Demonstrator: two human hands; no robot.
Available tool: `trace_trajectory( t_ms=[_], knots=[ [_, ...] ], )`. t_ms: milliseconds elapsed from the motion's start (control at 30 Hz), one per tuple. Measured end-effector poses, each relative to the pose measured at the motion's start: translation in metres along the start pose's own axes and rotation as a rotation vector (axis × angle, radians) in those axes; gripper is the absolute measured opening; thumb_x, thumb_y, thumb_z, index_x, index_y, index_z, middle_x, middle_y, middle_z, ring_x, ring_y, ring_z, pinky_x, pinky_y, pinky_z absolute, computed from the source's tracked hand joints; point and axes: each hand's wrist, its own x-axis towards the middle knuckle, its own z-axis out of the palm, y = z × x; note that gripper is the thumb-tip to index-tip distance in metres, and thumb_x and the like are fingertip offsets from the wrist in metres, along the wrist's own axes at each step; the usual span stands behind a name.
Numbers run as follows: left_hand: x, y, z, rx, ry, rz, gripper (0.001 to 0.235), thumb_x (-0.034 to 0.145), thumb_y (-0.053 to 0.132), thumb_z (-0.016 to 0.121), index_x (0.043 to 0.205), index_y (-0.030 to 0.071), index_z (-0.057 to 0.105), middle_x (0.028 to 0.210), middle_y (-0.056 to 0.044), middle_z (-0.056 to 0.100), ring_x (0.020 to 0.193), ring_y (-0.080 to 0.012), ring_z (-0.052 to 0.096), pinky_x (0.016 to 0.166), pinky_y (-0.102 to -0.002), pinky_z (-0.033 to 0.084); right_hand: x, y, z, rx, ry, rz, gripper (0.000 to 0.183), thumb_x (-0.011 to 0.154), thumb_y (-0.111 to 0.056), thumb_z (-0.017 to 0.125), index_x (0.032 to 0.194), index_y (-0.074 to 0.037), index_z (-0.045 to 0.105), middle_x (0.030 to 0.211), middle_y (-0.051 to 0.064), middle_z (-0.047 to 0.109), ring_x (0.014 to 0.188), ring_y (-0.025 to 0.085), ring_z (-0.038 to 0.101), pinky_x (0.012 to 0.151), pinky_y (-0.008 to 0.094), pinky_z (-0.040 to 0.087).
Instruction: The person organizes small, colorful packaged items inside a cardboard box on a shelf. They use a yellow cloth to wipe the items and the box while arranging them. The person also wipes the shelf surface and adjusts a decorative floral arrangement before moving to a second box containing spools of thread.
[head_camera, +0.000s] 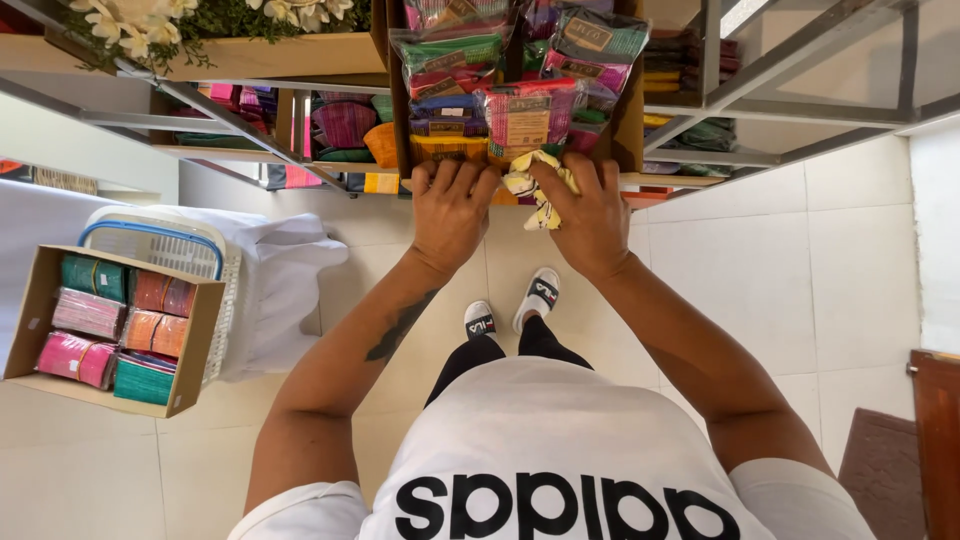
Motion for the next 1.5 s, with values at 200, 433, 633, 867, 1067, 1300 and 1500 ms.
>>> trace_trajectory(
  t_ms=[200,433,633,867,1067,1300,1500],
  knots=[
    [0.000,0.030,-0.017,-0.015,0.023,0.010,0.007,0.094,0.014,0.069,0.090,0.018,0.065,0.077,-0.002,0.056,0.077,-0.0230,0.057,0.077,-0.038,0.039,-0.020,0.004,-0.029,0.097,0.017,0.017,0.054,0.078,-0.003,0.075,0.128,-0.025,0.068,0.112,0.008,0.056,0.103,0.037,0.056,0.072,0.051,0.062],
    [-0.001,0.102,-0.041,-0.001,0.039,-0.019,0.008,0.095,0.014,0.068,0.091,0.020,0.066,0.077,0.000,0.056,0.077,-0.0210,0.057,0.078,-0.037,0.037,-0.067,0.022,-0.076,0.067,0.089,-0.010,0.042,0.087,-0.010,0.072,0.124,-0.030,0.072,0.108,0.005,0.057,0.100,0.035,0.057,0.080,0.042,0.059],
    [0.000,0.187,-0.074,0.011,0.061,-0.064,0.014,0.094,0.008,0.069,0.086,0.019,0.065,0.074,0.000,0.056,0.074,-0.0195,0.056,0.079,-0.035,0.037,-0.127,0.047,-0.121,0.125,0.094,-0.013,0.035,0.089,-0.014,0.070,0.121,-0.028,0.073,0.110,0.007,0.058,0.102,0.037,0.057,0.081,0.045,0.058],
    [-0.019,0.267,-0.090,0.010,0.015,-0.088,0.015,0.094,0.007,0.068,0.087,0.020,0.065,0.075,0.001,0.056,0.073,-0.0186,0.056,0.079,-0.035,0.036,-0.189,0.066,-0.172,0.189,0.059,0.010,0.032,0.091,-0.018,0.072,0.121,-0.029,0.074,0.109,0.005,0.058,0.103,0.034,0.058,0.083,0.042,0.057],
    [-0.038,0.306,-0.111,0.025,0.005,-0.092,0.014,0.096,0.008,0.067,0.088,0.020,0.065,0.077,0.001,0.058,0.072,-0.0181,0.055,0.078,-0.034,0.035,-0.229,0.066,-0.194,0.229,0.061,-0.004,0.031,0.091,-0.019,0.072,0.120,-0.029,0.075,0.109,0.005,0.059,0.103,0.033,0.058,0.086,0.040,0.057],
    [-0.052,0.339,-0.113,-0.046,0.042,-0.074,0.018,0.102,0.009,0.056,0.091,0.020,0.065,0.081,0.001,0.058,0.074,-0.0180,0.055,0.078,-0.033,0.035,-0.260,0.066,-0.227,0.236,0.037,0.031,0.032,0.087,-0.018,0.078,0.118,-0.028,0.076,0.109,0.005,0.058,0.104,0.033,0.058,0.086,0.040,0.056],
    [-0.042,0.363,-0.094,-0.143,0.066,-0.016,0.022,0.102,0.007,0.052,0.093,0.019,0.068,0.085,0.000,0.060,0.076,-0.0189,0.057,0.080,-0.033,0.037,-0.281,0.081,-0.252,0.184,0.039,0.116,0.031,0.089,-0.016,0.077,0.119,-0.025,0.075,0.109,0.007,0.057,0.105,0.036,0.057,0.085,0.043,0.056]
  ],
)
